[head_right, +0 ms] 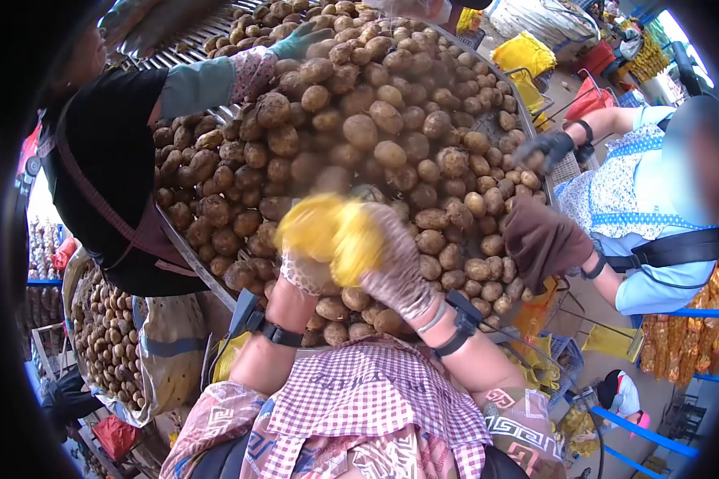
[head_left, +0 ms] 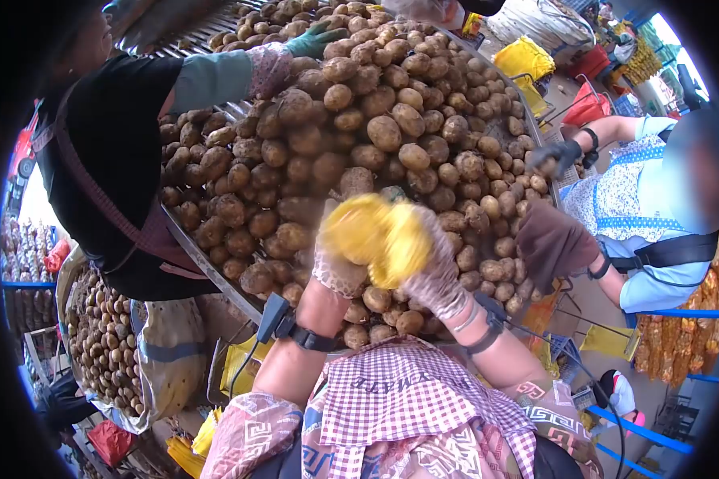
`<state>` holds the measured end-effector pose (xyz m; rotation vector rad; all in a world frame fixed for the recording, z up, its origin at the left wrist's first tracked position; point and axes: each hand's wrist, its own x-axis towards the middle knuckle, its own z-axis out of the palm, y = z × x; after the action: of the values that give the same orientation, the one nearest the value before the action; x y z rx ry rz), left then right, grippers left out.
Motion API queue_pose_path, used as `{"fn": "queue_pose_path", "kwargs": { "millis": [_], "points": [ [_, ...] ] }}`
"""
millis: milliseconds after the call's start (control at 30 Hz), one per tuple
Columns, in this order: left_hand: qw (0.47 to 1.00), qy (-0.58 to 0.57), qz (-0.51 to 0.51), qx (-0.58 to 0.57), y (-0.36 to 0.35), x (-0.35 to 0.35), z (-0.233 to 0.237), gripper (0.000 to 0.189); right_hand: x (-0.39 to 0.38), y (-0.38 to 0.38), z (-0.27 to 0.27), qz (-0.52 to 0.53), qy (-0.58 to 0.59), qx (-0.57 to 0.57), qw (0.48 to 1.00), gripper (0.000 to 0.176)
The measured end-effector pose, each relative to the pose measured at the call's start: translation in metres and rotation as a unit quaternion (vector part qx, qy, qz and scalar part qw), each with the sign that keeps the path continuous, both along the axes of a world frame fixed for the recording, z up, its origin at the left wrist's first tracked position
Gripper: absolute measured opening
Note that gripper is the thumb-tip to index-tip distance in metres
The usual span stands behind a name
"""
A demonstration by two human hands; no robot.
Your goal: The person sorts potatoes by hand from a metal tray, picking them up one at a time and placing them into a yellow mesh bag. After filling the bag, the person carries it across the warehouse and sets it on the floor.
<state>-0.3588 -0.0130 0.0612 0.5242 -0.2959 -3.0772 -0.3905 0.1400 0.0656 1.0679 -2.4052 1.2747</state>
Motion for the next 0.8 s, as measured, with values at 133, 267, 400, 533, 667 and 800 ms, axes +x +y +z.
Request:
{"fn": "queue_pose_path", "kwargs": {
  "millis": [133,267,400,533,667,800],
  "points": [
    [0.999,-0.012,-0.040,0.025,-0.018,0.007,-0.023,0.053,-0.016,0.017,-0.018,-0.165,-0.454,-0.324,0.813,0.041],
    [0.994,-0.032,-0.011,0.103,-0.004,-0.012,-0.072,0.041,0.006,-0.013,0.033,0.060,-0.093,-0.088,0.990,0.061],
    [0.996,0.023,-0.083,-0.011,-0.016,0.009,-0.053,0.053,-0.014,0.004,-0.017,-0.067,-0.442,-0.209,0.870,0.040],
    [0.995,-0.051,-0.068,0.051,-0.019,0.015,-0.028,0.053,-0.012,0.011,-0.008,-0.127,-0.427,-0.260,0.857,0.045],
    [0.998,-0.008,-0.032,-0.047,-0.001,0.014,-0.049,0.054,0.011,-0.007,-0.004,0.006,-0.013,-0.005,1.000,0.066],
    [0.995,-0.026,-0.091,-0.038,-0.016,0.023,-0.032,0.061,-0.021,0.013,-0.010,-0.136,-0.468,-0.255,0.835,0.033]
  ]
}}
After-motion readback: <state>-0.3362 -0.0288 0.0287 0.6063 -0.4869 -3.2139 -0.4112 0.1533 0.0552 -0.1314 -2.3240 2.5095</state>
